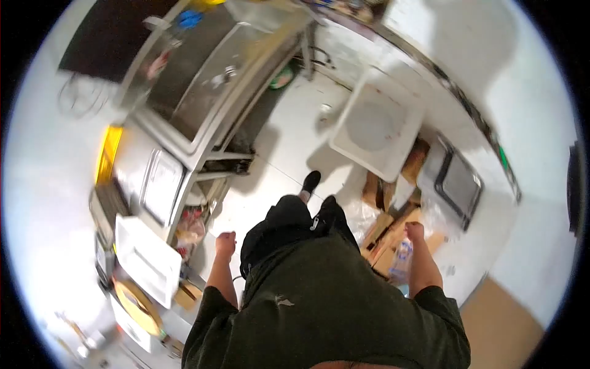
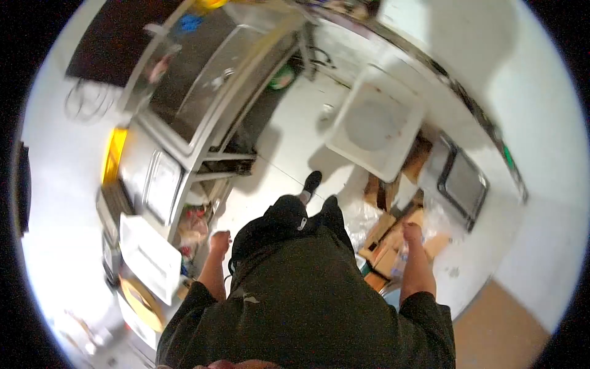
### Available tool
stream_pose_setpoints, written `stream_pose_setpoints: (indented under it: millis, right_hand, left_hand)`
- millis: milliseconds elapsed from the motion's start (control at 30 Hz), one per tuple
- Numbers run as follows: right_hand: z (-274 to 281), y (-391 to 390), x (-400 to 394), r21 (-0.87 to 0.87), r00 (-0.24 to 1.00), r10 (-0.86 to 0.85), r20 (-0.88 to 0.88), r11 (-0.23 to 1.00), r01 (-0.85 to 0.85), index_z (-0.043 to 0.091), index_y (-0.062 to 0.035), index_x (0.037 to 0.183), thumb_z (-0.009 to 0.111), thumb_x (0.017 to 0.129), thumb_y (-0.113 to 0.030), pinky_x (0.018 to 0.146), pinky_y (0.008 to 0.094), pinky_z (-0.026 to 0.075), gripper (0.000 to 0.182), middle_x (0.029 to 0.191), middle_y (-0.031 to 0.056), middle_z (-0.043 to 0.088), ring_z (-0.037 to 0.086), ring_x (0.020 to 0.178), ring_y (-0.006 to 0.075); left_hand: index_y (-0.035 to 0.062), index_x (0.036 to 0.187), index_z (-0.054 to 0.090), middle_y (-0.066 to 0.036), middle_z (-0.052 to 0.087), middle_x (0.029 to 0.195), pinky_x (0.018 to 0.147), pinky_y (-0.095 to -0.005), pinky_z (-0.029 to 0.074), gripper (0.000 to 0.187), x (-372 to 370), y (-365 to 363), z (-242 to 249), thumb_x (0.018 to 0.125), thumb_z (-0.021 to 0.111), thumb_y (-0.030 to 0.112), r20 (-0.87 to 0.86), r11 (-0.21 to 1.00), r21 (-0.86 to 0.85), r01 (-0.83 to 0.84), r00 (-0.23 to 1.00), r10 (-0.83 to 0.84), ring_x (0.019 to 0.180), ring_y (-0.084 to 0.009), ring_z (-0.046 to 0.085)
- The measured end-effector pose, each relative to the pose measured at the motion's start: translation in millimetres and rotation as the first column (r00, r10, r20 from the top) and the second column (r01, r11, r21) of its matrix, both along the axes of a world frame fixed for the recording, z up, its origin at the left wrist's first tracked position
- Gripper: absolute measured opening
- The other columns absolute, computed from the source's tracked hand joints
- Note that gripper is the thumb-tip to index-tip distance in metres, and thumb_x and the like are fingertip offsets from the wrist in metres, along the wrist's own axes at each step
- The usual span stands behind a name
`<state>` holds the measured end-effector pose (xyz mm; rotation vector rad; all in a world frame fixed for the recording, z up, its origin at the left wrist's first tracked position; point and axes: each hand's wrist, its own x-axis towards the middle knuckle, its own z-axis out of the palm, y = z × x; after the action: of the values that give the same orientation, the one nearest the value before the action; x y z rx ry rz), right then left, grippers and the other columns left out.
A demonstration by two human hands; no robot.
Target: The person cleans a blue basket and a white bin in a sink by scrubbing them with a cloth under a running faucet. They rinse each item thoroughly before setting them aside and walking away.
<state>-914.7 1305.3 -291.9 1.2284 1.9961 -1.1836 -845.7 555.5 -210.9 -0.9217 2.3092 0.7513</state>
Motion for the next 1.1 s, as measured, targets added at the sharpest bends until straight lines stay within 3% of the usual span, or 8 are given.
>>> stream_pose_setpoints:
  millis: [67, 167, 233, 467, 567, 733, 867, 1100]
  right_hand:
    - [-7.1, 8.4, -50.9, 0.107, 0.988, 0.154, -0.027, 0.983, -0.15, 0.061, 0.0022, 0.082, 0.062, 0.078, -0.014, 0.045, 0.0313, 0.045, 0.017, 0.067, 0.0098, 0.06, 0.057, 0.052, 0.0188]
    - [-5.6, -7.8, -120.5, 0.169, 0.84, 0.432, -0.327, 0.902, -0.398, 0.06, 0.0011, 0.08, 0.06, 0.08, -0.015, 0.045, 0.0323, 0.044, 0.016, 0.066, 0.0097, 0.059, 0.055, 0.05, 0.0194]
    - [16.2, -69.2, -183.1, 0.052, 0.945, 0.291, -0.147, 0.957, -0.287, 0.058, 0.0075, 0.084, 0.059, 0.084, -0.019, 0.051, 0.0321, 0.045, 0.027, 0.069, 0.0108, 0.06, 0.058, 0.055, 0.0207]
    - [69.6, -306.0, -243.8, 0.139, 0.551, 0.789, -0.271, 0.598, -0.789, 0.063, 0.0022, 0.087, 0.06, 0.082, -0.018, 0.057, 0.0359, 0.048, 0.021, 0.066, 0.0085, 0.061, 0.059, 0.058, 0.0212]
    - [56.7, -395.3, -242.7, 0.048, 0.462, 0.842, -0.278, 0.493, -0.869, 0.064, 0.0003, 0.088, 0.059, 0.082, -0.019, 0.062, 0.036, 0.049, 0.021, 0.071, 0.0106, 0.063, 0.061, 0.065, 0.0228]
    - [84.2, -524.9, -172.7, 0.304, 0.07, 0.968, -0.241, 0.143, -0.942, 0.065, -0.0029, 0.092, 0.058, 0.083, -0.025, 0.072, 0.037, 0.05, 0.025, 0.085, 0.0167, 0.065, 0.063, 0.079, 0.0302]
    - [92.1, -561.3, -157.2, 0.341, 0.043, 0.959, -0.279, 0.141, -0.93, 0.064, -0.0009, 0.088, 0.059, 0.086, -0.02, 0.059, 0.0317, 0.047, 0.02, 0.071, 0.0067, 0.063, 0.059, 0.064, 0.0169]
    - [122.4, -573.4, -157.1, 0.295, 0.103, 0.977, -0.188, 0.156, -0.943, 0.065, -0.0034, 0.09, 0.059, 0.084, -0.028, 0.071, 0.0362, 0.048, 0.026, 0.08, 0.0144, 0.065, 0.062, 0.074, 0.0283]
  left_hand:
    - [-0.0054, 0.088, 0.064, -0.014, 0.066, 0.071, 0.064, -0.0342, 0.05, 0.036, 63.7, 16.9, 18.2, 0.081, 0.059, 0.03, -0.013, 0.871, 0.065, -0.486, 0.873, 0.488, 0.065, -0.0207, 0.063]
    - [-0.0064, 0.089, 0.064, -0.012, 0.064, 0.068, 0.062, -0.0331, 0.049, 0.037, 138.2, 46.7, 36.8, 0.082, 0.06, 0.029, -0.078, 0.708, 0.024, -0.706, 0.705, 0.705, 0.064, -0.0185, 0.062]
    - [-0.0069, 0.09, 0.064, -0.011, 0.064, 0.069, 0.062, -0.0332, 0.049, 0.038, 181.7, 67.0, 29.1, 0.082, 0.059, 0.03, -0.105, 0.6, 0.074, -0.796, 0.592, 0.799, 0.063, -0.0177, 0.062]
    - [-0.0083, 0.094, 0.064, -0.016, 0.067, 0.077, 0.066, -0.0349, 0.05, 0.04, 306.8, 138.7, 4.1, 0.083, 0.06, 0.031, -0.029, 0.29, 0.067, -0.955, 0.289, 0.957, 0.065, -0.02, 0.063]
    - [-0.0085, 0.091, 0.065, -0.017, 0.067, 0.077, 0.068, -0.0338, 0.05, 0.04, 340.6, 133.3, -4.7, 0.083, 0.06, 0.03, -0.132, 0.371, -0.134, -0.919, 0.387, 0.912, 0.069, -0.0196, 0.063]
    - [-0.0065, 0.096, 0.063, -0.014, 0.065, 0.083, 0.078, -0.0328, 0.051, 0.042, 329.2, -3.2, 15.7, 0.087, 0.057, 0.034, -0.174, 0.018, 0.203, -0.979, -0.018, 0.985, 0.09, -0.0247, 0.063]
    - [-0.0001, 0.133, 0.035, -0.016, 0.042, 0.126, 0.094, -0.0493, 0.046, 0.07, 248.6, -93.9, 91.6, 0.089, 0.053, 0.051, -0.182, -0.191, 0.807, -0.559, -0.544, 0.819, 0.125, -0.032, 0.039]
    - [-0.0045, 0.13, 0.035, -0.019, 0.042, 0.131, 0.094, -0.0534, 0.044, 0.058, 199.8, -172.5, 78.5, 0.088, 0.056, 0.029, -0.031, -0.248, 0.913, -0.324, -0.66, 0.75, 0.119, -0.0377, 0.045]
